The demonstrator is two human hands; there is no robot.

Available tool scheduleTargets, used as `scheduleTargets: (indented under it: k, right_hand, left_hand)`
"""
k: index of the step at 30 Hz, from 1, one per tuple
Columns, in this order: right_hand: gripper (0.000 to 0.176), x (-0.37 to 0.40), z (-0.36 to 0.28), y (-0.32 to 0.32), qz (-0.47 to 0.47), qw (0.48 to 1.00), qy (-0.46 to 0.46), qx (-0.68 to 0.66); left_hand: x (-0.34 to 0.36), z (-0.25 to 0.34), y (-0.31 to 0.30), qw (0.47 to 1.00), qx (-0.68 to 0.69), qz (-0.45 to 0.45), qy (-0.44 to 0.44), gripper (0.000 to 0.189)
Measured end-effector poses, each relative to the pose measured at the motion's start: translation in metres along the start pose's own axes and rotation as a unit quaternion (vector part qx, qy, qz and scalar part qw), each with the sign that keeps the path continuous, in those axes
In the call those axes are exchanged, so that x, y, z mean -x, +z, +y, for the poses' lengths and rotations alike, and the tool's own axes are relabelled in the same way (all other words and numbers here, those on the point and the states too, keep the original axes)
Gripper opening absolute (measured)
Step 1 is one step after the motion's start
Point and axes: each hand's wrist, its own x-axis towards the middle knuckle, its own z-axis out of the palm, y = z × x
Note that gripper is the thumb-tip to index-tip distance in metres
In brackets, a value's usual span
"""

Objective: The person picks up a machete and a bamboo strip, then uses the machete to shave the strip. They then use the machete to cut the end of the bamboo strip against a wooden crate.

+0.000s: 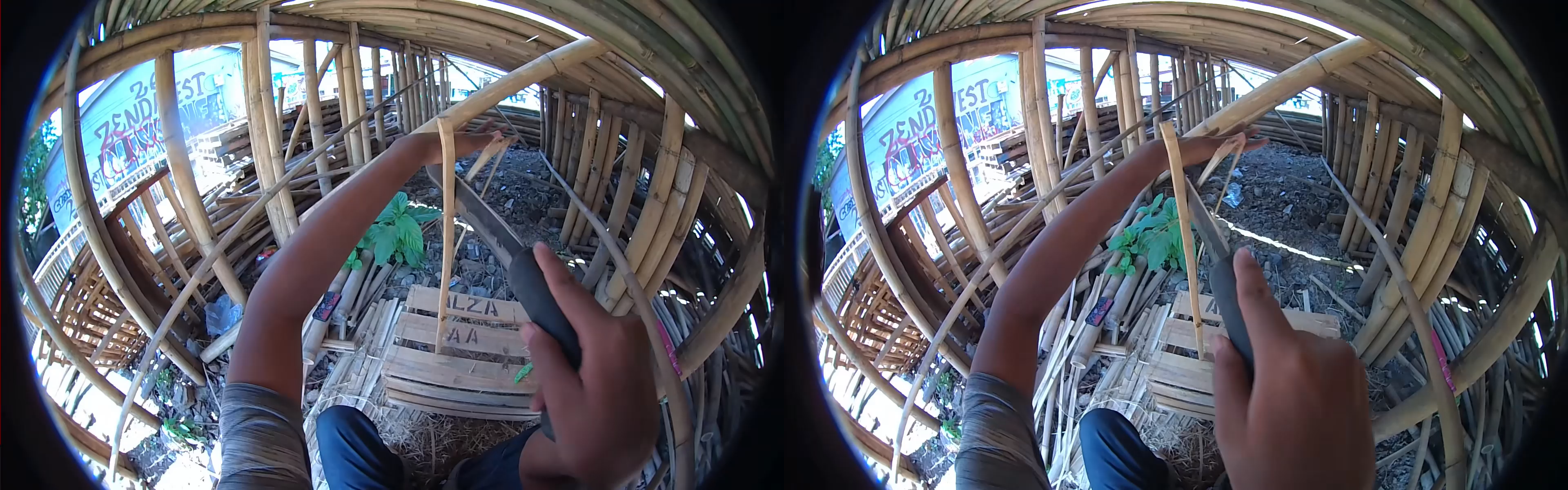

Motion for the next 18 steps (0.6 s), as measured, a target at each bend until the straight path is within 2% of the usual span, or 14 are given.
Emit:
scheduleTargets:
  k: [1,2,3,5,7,8,9,11,12,13,14,15,17,18]
  right_hand:
    - [0.052,-0.001,-0.003,-0.007,-0.022,0.999,0.029,-0.005]
    - [0.053,0.000,-0.005,-0.011,-0.046,0.997,0.062,-0.011]
    - [0.053,0.000,-0.002,-0.008,-0.043,0.997,0.063,-0.015]
    - [0.053,-0.006,0.008,0.005,-0.031,0.993,-0.011,0.112]
    - [0.052,-0.011,0.012,0.009,-0.032,0.996,-0.007,0.085]
    - [0.052,-0.013,0.014,0.009,-0.037,0.998,0.000,0.059]
    - [0.052,-0.015,0.016,0.009,-0.034,0.998,0.004,0.055]
    - [0.052,-0.018,0.020,0.007,-0.063,0.995,-0.032,0.070]
    - [0.052,-0.017,0.019,0.007,-0.059,0.996,-0.028,0.066]
    - [0.052,-0.015,0.015,0.008,-0.052,0.996,-0.037,0.055]
    - [0.052,-0.014,0.012,0.009,-0.047,0.997,-0.045,0.043]
    - [0.052,-0.014,0.010,0.010,-0.045,0.997,-0.043,0.038]
    - [0.052,-0.014,0.009,0.011,-0.067,0.996,-0.035,0.045]
    - [0.052,-0.015,0.010,0.012,-0.068,0.996,-0.034,0.039]
  left_hand:
    - [0.001,0.015,0.008,1.000,-0.005,-0.005,-0.001,0.074]
    - [0.007,0.028,0.019,0.981,-0.192,0.003,-0.020,0.074]
    - [0.015,0.047,0.031,0.927,-0.373,0.013,-0.036,0.074]
    - [0.021,0.060,0.026,0.918,-0.391,0.047,-0.040,0.077]
    - [0.040,0.088,0.028,0.922,-0.355,0.138,0.067,0.081]
    - [0.048,0.098,0.030,0.963,-0.173,0.157,0.130,0.080]
    - [0.057,0.107,0.035,0.968,0.017,0.171,0.185,0.080]
    - [0.076,0.127,0.052,0.938,0.000,0.224,0.265,0.071]
    - [0.085,0.137,0.068,0.929,-0.039,0.260,0.259,0.056]
    - [0.093,0.144,0.078,0.930,-0.040,0.257,0.258,0.056]
    - [0.101,0.149,0.087,0.895,-0.257,0.279,0.236,0.048]
    - [0.108,0.154,0.098,0.814,-0.462,0.286,0.205,0.041]
    - [0.124,0.154,0.135,0.798,-0.482,0.320,0.169,0.033]
    - [0.134,0.144,0.145,0.713,-0.552,0.398,0.172,0.034]
